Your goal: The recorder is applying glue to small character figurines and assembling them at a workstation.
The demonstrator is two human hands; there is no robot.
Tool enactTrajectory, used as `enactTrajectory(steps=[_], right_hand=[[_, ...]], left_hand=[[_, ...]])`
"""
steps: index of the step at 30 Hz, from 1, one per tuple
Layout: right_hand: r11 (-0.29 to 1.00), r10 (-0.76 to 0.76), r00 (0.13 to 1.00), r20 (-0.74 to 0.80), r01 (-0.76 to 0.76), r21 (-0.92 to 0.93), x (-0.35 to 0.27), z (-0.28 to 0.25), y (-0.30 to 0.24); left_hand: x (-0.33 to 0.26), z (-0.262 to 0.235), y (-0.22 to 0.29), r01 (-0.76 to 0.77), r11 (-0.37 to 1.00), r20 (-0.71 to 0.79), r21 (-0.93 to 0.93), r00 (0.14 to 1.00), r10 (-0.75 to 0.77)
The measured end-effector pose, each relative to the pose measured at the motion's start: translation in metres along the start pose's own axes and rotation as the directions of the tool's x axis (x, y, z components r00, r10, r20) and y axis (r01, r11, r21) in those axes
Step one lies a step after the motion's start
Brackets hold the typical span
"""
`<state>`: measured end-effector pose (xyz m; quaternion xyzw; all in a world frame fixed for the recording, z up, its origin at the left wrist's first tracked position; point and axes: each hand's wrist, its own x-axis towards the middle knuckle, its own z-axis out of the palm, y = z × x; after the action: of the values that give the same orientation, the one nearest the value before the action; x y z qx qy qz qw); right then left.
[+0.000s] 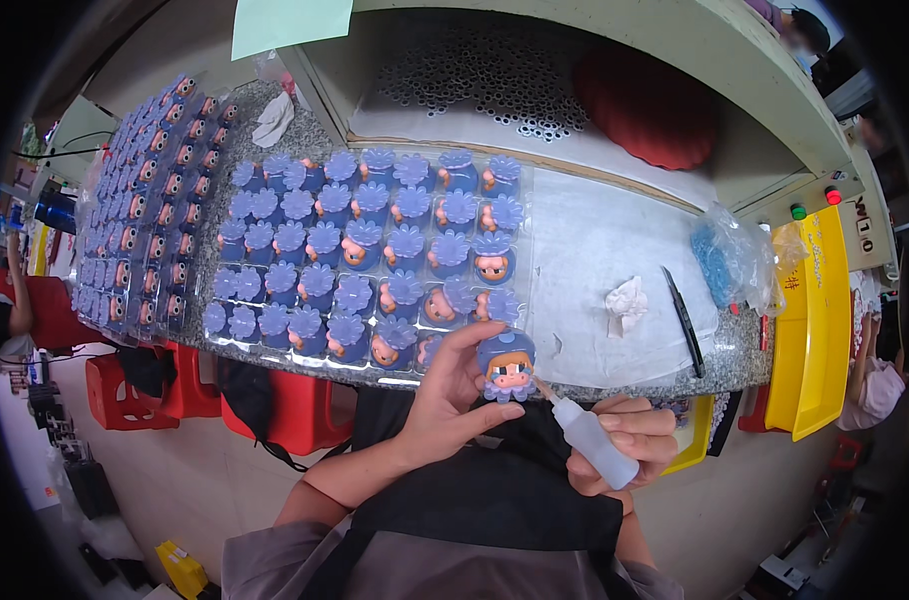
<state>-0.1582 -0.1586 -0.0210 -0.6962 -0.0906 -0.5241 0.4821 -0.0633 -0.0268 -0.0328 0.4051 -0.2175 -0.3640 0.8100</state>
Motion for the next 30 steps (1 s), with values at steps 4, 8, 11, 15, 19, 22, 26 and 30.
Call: enactTrajectory(steps=[4,8,11,15,19,22,26,30], right_hand=[[1.000,0.014,1.000,-0.002,-0.014,-0.009,0.001,0.000,-0.001],[1.000,-0.007,1.000,-0.014,0.007,-0.004,0.002,0.000,0.000],[0.998,0.055,0.997,0.047,-0.057,0.040,0.001,-0.008,-0.009],[0.990,0.115,0.982,0.147,-0.125,0.063,0.003,-0.010,-0.013],[1.000,-0.009,0.996,0.085,0.007,0.025,0.003,-0.001,-0.004],[0.999,-0.001,0.996,0.087,-0.002,0.037,0.003,-0.001,-0.005],[0.999,0.029,0.994,0.106,-0.033,0.043,0.002,-0.001,-0.005],[0.998,0.044,0.991,0.125,-0.048,0.034,0.003,-0.002,-0.005]], left_hand=[[0.000,0.000,0.001,-0.008,1.000,0.008,0.013,1.000,0.008],[0.001,-0.001,0.000,-0.016,1.000,0.006,0.003,1.000,0.016],[0.000,-0.004,-0.002,-0.016,0.993,0.014,0.115,1.000,0.014],[0.000,-0.001,-0.002,-0.040,0.997,0.003,0.070,0.999,0.040],[-0.001,-0.002,-0.003,-0.055,0.993,0.019,0.109,0.998,0.053],[-0.001,-0.002,-0.002,-0.052,0.994,0.027,0.101,0.998,0.049],[-0.001,-0.004,-0.003,-0.044,0.985,0.026,0.165,0.999,0.041],[0.001,-0.004,-0.003,-0.062,0.979,0.032,0.193,0.998,0.057]])
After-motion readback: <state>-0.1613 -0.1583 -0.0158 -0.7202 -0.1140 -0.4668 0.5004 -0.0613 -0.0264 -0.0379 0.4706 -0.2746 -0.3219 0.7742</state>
